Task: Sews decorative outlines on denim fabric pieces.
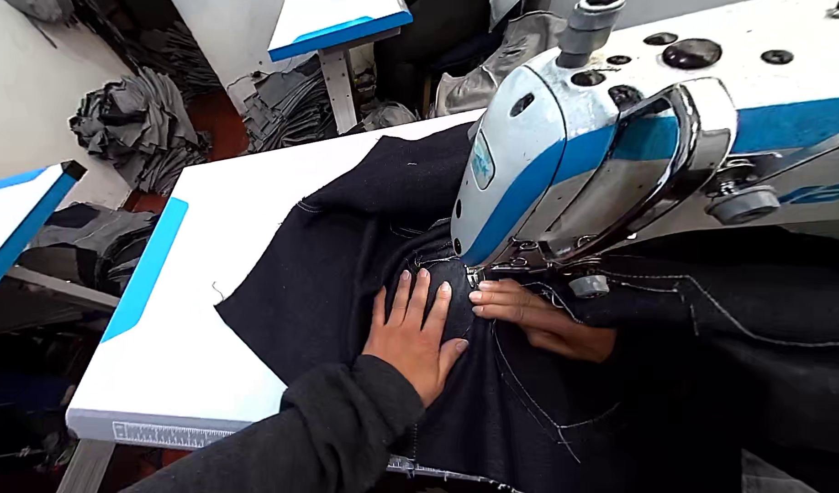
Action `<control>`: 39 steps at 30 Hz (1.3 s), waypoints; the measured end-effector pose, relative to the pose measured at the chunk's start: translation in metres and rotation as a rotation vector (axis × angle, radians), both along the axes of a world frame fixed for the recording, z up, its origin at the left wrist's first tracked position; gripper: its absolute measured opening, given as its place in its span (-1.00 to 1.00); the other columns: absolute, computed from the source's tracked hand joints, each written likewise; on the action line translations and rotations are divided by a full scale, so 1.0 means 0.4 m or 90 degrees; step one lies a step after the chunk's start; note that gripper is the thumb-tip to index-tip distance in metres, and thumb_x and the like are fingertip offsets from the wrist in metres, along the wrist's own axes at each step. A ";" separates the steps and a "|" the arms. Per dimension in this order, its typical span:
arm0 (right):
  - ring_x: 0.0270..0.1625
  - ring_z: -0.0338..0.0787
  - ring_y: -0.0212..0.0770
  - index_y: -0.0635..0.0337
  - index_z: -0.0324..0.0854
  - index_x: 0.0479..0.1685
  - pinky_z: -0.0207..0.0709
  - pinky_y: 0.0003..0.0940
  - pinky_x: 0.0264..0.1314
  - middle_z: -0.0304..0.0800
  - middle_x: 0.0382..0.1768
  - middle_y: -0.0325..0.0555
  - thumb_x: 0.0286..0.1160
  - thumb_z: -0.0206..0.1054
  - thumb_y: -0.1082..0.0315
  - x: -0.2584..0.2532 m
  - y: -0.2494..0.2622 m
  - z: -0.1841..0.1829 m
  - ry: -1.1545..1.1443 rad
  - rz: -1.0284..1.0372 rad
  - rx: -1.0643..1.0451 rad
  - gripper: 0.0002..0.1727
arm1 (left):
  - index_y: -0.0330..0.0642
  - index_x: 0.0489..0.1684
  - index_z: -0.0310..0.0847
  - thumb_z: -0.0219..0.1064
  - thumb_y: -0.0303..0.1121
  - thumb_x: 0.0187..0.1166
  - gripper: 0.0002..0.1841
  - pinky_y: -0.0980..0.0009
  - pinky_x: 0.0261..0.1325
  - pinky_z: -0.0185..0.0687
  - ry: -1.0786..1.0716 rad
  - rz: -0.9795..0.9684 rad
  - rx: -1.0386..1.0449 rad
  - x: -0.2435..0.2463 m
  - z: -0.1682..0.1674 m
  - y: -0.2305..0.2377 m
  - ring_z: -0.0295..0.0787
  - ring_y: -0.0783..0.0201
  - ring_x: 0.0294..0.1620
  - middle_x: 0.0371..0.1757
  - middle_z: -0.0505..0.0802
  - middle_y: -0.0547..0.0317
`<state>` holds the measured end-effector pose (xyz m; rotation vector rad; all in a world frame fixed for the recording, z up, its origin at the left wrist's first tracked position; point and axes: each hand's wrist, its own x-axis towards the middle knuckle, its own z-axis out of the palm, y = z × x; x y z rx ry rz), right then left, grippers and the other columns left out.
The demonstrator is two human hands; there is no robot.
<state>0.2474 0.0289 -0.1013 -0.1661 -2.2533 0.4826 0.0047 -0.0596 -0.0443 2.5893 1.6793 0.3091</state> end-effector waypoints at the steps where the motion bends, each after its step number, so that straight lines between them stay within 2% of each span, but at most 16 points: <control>1: 0.64 0.53 -0.07 0.37 0.64 0.19 0.13 -0.30 0.81 0.74 0.35 0.14 0.66 -0.04 0.52 0.006 0.006 0.008 -0.020 0.010 -0.013 -0.64 | -0.11 0.81 0.24 -0.03 0.14 0.75 -0.28 -0.45 0.72 -0.15 -0.001 0.015 -0.008 0.009 0.001 -0.008 -0.03 -0.26 0.89 0.85 0.23 -0.24; 3: 0.58 0.59 0.10 0.41 0.66 0.18 0.21 -0.15 0.77 0.75 0.31 0.24 0.60 -0.01 0.51 0.012 -0.014 0.038 -0.069 -0.033 -0.016 -0.63 | -0.10 0.83 0.22 0.00 0.14 0.74 -0.27 -0.47 0.72 -0.18 0.006 0.018 -0.029 0.013 0.010 -0.011 -0.05 -0.28 0.89 0.86 0.20 -0.26; 5: 0.39 0.78 0.18 0.37 0.79 0.06 0.50 -0.03 0.58 0.88 0.16 0.19 0.45 0.07 0.46 -0.002 -0.082 0.089 -0.116 -0.174 0.031 -0.60 | -0.05 0.87 0.12 0.02 0.19 0.74 -0.24 -0.44 0.75 -0.25 0.040 0.007 -0.120 0.004 0.054 0.003 -0.16 -0.27 0.92 0.89 0.11 -0.25; 6: 0.29 0.85 0.15 0.32 0.85 -0.03 0.62 0.00 0.46 0.92 0.08 0.11 0.41 0.10 0.42 -0.028 -0.131 0.119 -0.132 -0.258 0.048 -0.61 | -0.03 0.86 0.16 0.03 0.19 0.74 -0.25 -0.42 0.75 -0.17 0.062 -0.007 -0.150 -0.004 0.081 0.018 -0.11 -0.28 0.90 0.87 0.15 -0.25; 8: 0.26 0.88 0.06 0.21 0.88 -0.09 0.68 0.00 0.38 0.94 0.06 0.00 0.52 0.11 0.30 -0.102 -0.227 0.147 -0.130 -0.396 0.028 -0.63 | -0.07 0.68 0.46 0.07 0.08 0.79 -0.40 -0.36 0.64 0.18 0.094 -0.094 -0.120 -0.032 0.120 0.064 0.27 -0.31 0.77 0.70 0.48 -0.27; 9: 0.29 0.87 0.03 0.21 0.87 -0.04 0.68 -0.01 0.40 0.94 0.10 -0.02 0.59 0.13 0.23 -0.149 -0.264 0.142 -0.113 -0.451 -0.005 -0.61 | -0.08 0.56 0.60 0.10 -0.02 0.80 -0.50 -0.28 0.58 0.32 0.104 -0.190 -0.064 -0.056 0.125 0.101 0.46 -0.23 0.66 0.56 0.66 -0.19; 10: 0.36 0.83 0.03 0.23 0.84 0.07 0.63 0.02 0.45 0.91 0.18 -0.02 0.63 0.13 0.13 -0.193 -0.293 0.125 -0.112 -0.492 -0.041 -0.56 | -0.05 0.49 0.66 0.15 -0.10 0.77 -0.56 -0.22 0.58 0.35 0.109 -0.320 0.009 -0.085 0.115 0.146 0.55 -0.12 0.61 0.49 0.74 -0.05; 12: 0.48 0.73 0.06 0.24 0.76 0.23 0.54 0.07 0.54 0.82 0.34 0.01 0.69 0.08 -0.02 -0.238 -0.310 0.074 -0.148 -0.521 -0.029 -0.45 | 0.00 0.61 0.55 0.15 -0.14 0.76 -0.53 -0.20 0.78 0.04 0.108 -0.555 0.052 -0.129 0.094 0.240 0.39 0.06 0.76 0.65 0.62 0.14; 14: 0.49 0.73 -0.02 0.17 0.77 0.26 0.55 -0.03 0.54 0.81 0.37 -0.06 0.72 0.03 -0.04 -0.221 -0.301 0.052 -0.174 -0.524 0.044 -0.44 | -0.02 0.73 0.40 -0.03 -0.07 0.81 -0.45 -0.21 0.86 -0.18 0.095 -0.620 0.013 -0.143 0.073 0.280 0.19 0.07 0.86 0.76 0.48 0.18; 17: 0.46 0.76 -0.13 0.07 0.80 0.21 0.55 -0.15 0.56 0.86 0.30 -0.15 0.74 0.05 0.04 -0.150 -0.287 0.051 -0.160 -0.463 0.066 -0.53 | -0.08 0.75 0.36 -0.20 0.09 0.81 -0.34 -0.23 0.85 -0.17 0.051 -0.507 0.007 -0.134 0.041 0.207 0.15 0.04 0.87 0.79 0.44 0.14; 22: 0.37 0.83 -0.19 0.02 0.87 0.05 0.61 -0.20 0.50 0.93 0.17 -0.21 0.63 0.09 0.27 -0.040 -0.203 0.059 -0.129 -0.326 0.075 -0.63 | -0.23 0.73 0.34 -0.18 0.11 0.82 -0.29 -0.25 0.84 -0.17 0.013 -0.293 0.060 -0.087 0.000 0.094 0.17 0.00 0.86 0.78 0.43 0.00; 25: 0.36 0.83 -0.14 0.08 0.88 -0.01 0.56 -0.18 0.53 0.94 0.14 -0.19 0.53 0.08 0.37 0.006 -0.131 0.081 -0.145 -0.265 0.080 -0.62 | -0.30 0.73 0.33 -0.04 0.07 0.78 -0.30 -0.31 0.82 -0.23 -0.020 -0.163 0.065 -0.033 -0.005 0.054 0.14 -0.07 0.87 0.78 0.42 -0.07; 29: 0.30 0.88 0.00 0.17 0.91 -0.14 0.68 -0.06 0.38 0.96 0.08 -0.10 0.43 0.05 0.38 0.002 -0.133 0.119 -0.173 -0.315 0.017 -0.59 | -0.29 0.80 0.20 0.00 0.05 0.78 -0.28 -0.34 0.82 -0.33 -0.020 -0.041 0.012 0.017 0.005 0.050 0.04 -0.10 0.90 0.83 0.32 -0.08; 33: 0.35 0.85 0.00 0.18 0.89 0.01 0.64 -0.06 0.47 0.94 0.14 -0.05 0.59 0.02 0.36 -0.011 -0.201 0.083 -0.139 -0.394 -0.022 -0.57 | -0.25 0.83 0.14 -0.01 0.05 0.80 -0.28 -0.32 0.83 -0.35 -0.016 0.010 -0.010 0.038 0.010 0.050 -0.01 -0.08 0.91 0.85 0.29 -0.03; 37: 0.37 0.83 -0.01 0.20 0.86 0.06 0.58 -0.11 0.54 0.93 0.16 -0.04 0.58 0.00 0.39 0.012 -0.169 0.066 -0.128 -0.373 0.012 -0.56 | -0.25 0.85 0.09 -0.04 0.07 0.81 -0.26 -0.29 0.84 -0.42 -0.024 0.038 -0.046 0.051 0.020 0.053 -0.09 -0.04 0.93 0.88 0.23 -0.02; 39: 0.36 0.84 0.01 0.22 0.86 0.05 0.60 -0.08 0.51 0.93 0.16 -0.04 0.55 0.00 0.40 0.016 -0.142 0.076 -0.139 -0.368 0.010 -0.56 | -0.23 0.88 0.02 -0.09 0.07 0.84 -0.27 -0.25 0.85 -0.56 -0.015 0.052 -0.121 0.056 0.045 0.070 -0.23 0.00 0.96 0.92 0.12 0.02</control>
